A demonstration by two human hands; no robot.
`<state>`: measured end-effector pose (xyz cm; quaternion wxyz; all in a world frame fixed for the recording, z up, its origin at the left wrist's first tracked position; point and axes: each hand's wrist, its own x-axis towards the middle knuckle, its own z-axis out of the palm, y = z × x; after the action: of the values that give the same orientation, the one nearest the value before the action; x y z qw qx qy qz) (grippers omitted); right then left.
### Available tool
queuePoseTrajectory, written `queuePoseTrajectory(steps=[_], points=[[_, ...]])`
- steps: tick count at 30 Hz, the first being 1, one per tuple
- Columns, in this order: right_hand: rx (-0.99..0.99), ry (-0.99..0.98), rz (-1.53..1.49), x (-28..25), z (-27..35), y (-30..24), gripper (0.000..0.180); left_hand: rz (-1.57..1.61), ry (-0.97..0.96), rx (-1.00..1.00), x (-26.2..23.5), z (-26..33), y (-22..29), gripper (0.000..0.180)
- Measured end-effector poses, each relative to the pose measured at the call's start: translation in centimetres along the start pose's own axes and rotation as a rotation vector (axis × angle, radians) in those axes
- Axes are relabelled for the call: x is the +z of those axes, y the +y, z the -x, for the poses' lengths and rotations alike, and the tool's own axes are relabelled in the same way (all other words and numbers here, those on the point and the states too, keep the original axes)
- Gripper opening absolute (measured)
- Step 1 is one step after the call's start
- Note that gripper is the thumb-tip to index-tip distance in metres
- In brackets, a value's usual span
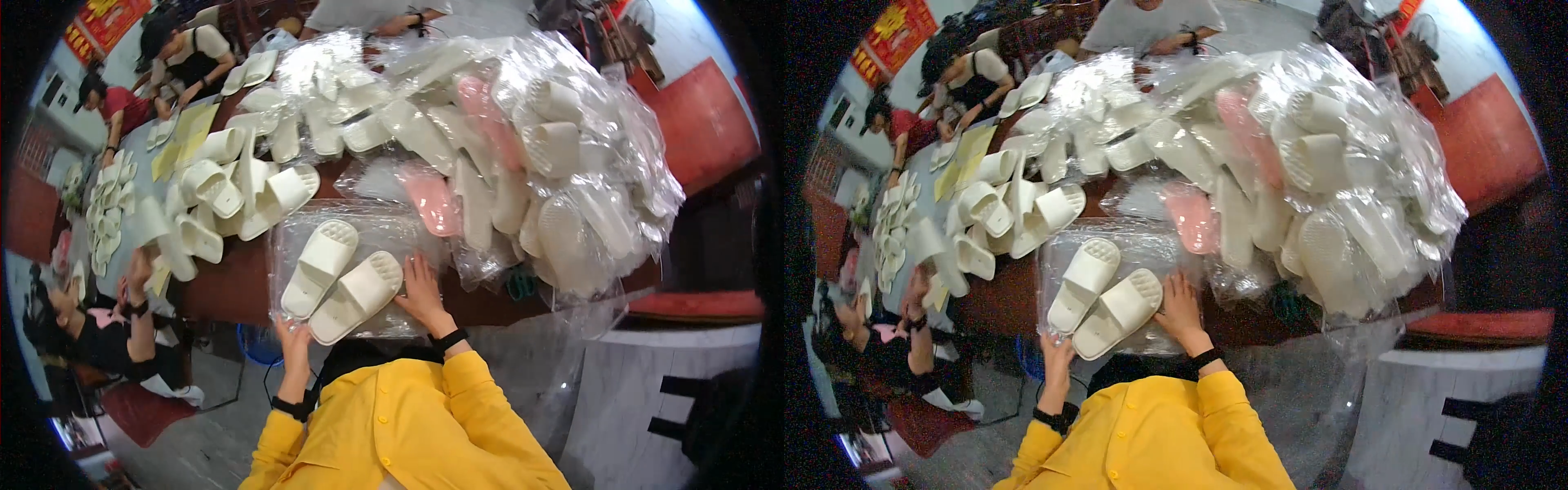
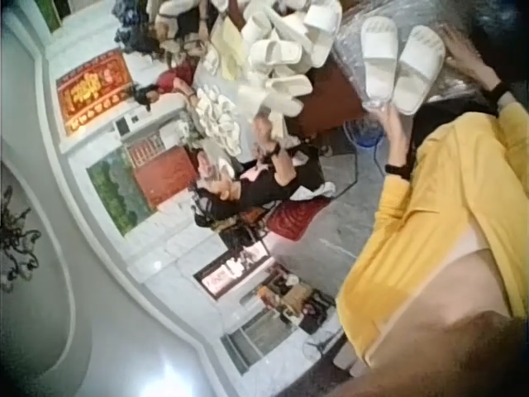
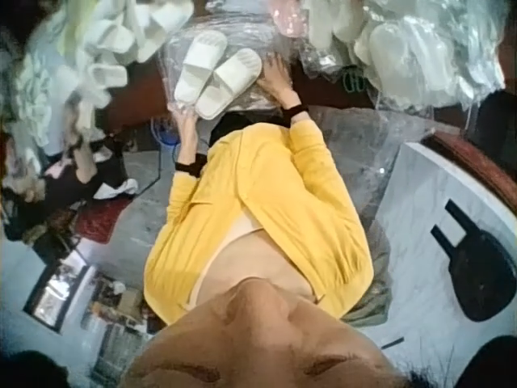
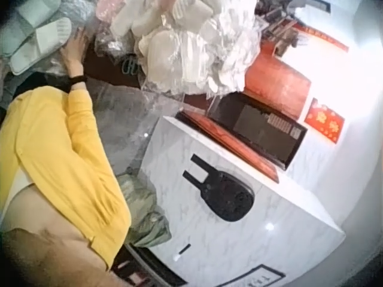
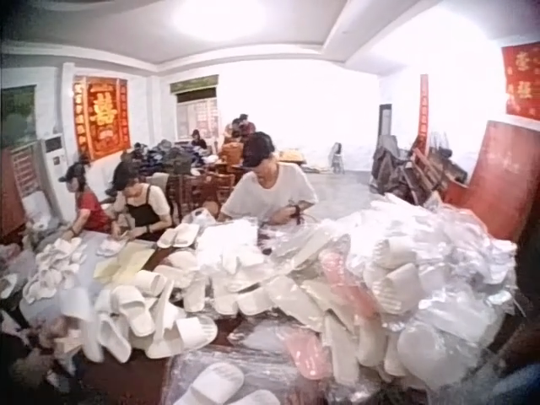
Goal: Emptying a large sack of white slippers onto a table and then sorting them for inspection or further packaging.
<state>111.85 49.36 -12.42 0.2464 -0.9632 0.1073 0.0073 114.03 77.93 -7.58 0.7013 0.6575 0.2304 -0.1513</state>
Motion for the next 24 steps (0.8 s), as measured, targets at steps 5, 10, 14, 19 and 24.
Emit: queuePoseTrajectory(steps=[5, 10, 14, 19, 24], points=[[-0.146, 0.097, -0.173, -5.6, 4.2, 0.5, 0.048, -0.948, -0.161, 0.605, 0.7, -0.3, 1.3, 0.053], [0.354, 0.178, -0.678, -8.4, 9.8, 6.0, 0.021, -0.972, -0.164, 0.784, 4.8, -4.5, 0.7, 0.050], [0.575, 0.640, -0.879, -5.3, 11.0, 12.7, 0.024, -1.040, -0.004, 0.752, 8.5, -6.5, -0.7, 0.041], [0.690, 0.725, -0.982, -5.0, 8.0, 15.4, 0.025, -0.957, 0.093, 0.791, 9.0, -7.5, -1.4, 0.028], [0.626, 0.550, -0.673, -5.4, 6.8, 15.2, 0.025, -0.780, 0.100, 0.791, 9.4, -4.4, 2.0, 0.019]])
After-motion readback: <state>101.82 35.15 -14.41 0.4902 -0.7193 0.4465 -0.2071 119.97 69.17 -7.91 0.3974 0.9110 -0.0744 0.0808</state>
